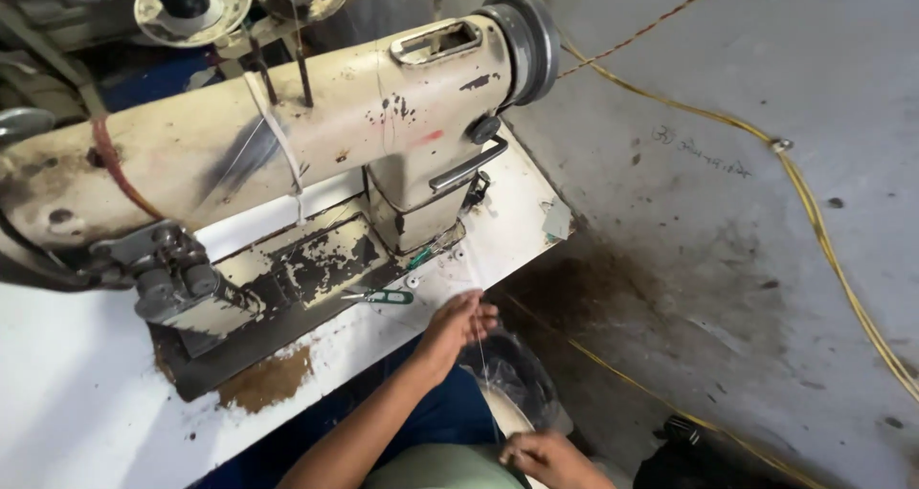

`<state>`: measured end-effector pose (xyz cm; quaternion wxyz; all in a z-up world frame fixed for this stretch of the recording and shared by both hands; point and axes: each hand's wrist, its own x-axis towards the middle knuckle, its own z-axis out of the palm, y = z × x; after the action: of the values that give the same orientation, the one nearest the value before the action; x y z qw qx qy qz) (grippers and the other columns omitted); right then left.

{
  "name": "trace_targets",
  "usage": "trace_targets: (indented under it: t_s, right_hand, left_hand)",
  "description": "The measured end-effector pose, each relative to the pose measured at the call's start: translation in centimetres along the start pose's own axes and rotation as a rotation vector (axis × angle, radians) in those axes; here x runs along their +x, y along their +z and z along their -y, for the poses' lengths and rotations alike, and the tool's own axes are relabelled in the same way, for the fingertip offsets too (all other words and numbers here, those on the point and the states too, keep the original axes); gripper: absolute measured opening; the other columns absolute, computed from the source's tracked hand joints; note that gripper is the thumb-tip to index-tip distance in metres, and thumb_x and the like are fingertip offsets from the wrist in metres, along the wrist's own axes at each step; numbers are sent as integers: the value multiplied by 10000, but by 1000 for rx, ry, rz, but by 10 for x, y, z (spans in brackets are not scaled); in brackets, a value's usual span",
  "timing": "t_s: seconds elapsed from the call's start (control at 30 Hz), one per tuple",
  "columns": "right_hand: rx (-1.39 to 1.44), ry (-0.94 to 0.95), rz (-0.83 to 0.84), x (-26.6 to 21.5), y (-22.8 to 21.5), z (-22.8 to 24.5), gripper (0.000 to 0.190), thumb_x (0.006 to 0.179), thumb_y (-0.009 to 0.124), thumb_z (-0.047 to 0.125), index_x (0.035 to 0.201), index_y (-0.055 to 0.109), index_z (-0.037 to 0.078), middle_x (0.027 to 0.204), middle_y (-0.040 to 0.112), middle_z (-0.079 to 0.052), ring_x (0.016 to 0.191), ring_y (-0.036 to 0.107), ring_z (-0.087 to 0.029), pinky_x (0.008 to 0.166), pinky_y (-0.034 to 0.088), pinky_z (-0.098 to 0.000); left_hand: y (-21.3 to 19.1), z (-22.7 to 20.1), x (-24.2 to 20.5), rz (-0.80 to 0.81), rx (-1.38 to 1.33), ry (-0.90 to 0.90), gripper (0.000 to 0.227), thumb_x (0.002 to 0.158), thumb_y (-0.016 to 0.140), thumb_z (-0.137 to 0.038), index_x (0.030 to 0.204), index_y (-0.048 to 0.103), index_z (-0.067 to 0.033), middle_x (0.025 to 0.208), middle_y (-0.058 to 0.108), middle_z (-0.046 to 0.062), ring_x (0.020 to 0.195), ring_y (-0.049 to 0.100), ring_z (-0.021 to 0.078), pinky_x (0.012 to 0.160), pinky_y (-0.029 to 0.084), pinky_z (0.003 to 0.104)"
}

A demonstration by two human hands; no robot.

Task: The person threads an industrial sewing machine and prepares thread spools.

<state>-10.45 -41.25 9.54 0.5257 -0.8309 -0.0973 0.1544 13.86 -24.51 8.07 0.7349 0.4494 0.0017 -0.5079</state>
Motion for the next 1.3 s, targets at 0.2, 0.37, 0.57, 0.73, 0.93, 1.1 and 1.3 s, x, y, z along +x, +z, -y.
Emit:
trace_targets:
  t_s: [0.2,0.37,0.57,0.73,0.93,1.1,1.3]
  right_hand:
    - [161,705,-141,-11,-3,-64,195,1018,582,229,1077,736,124,804,677,23,639,559,-120,626,521,-295]
    - [704,631,-328,127,-65,37,404,998,538,319,1333,647,121,874,775,-52,465,396,-87,414,323,-245]
    - [1412,140,-359,205,-150,25,411,1037,530,94,1444,585,103,671,485,81,457,358,-16,367,282,-165]
    - [1310,-95,-817,138,-205,-25,265,1065,548,146,1326,590,134,667,446,56,493,347,-40,404,300,-182]
    - [1279,112,-1202,25,-155,-167,276,1061,570,233,1319,586,136,694,500,58,501,381,-42,418,315,-197]
    - [752,613,-1236,20,-64,-142,384,993,555,256,1359,469,179,900,769,-56,472,384,-58,423,313,-220]
    - [859,486,-922,82,-6,-88,377,1026,538,308,1249,633,19,1075,713,-105,801,637,-119,729,550,-300]
  left_hand:
    - [-15,17,-12,-61,200,332,362,1139,568,-208,1416,713,-27,856,550,131,676,537,118,621,437,261]
    - [11,23,-103,214,1002,451,290,912,593,-48,1121,786,-106,1001,758,174,871,750,300,734,586,391]
    - [4,14,-139,330,1145,375,307,938,603,-28,1145,781,-167,1034,763,144,982,719,312,857,567,413]
    - [4,-3,-151,-184,990,601,398,949,625,-84,1345,655,-120,1287,645,166,1174,632,341,976,513,425]
    - [-23,13,-127,-469,1025,715,413,918,684,-131,1319,626,-53,1330,632,191,1235,608,371,1023,481,421]
    - [-19,26,-122,-358,904,382,360,919,680,-189,1262,642,-88,1200,689,119,1018,730,267,882,575,374]
    - [1,2,-123,-181,1194,554,287,944,706,-188,1209,699,-78,1153,696,147,1000,674,357,823,544,424]
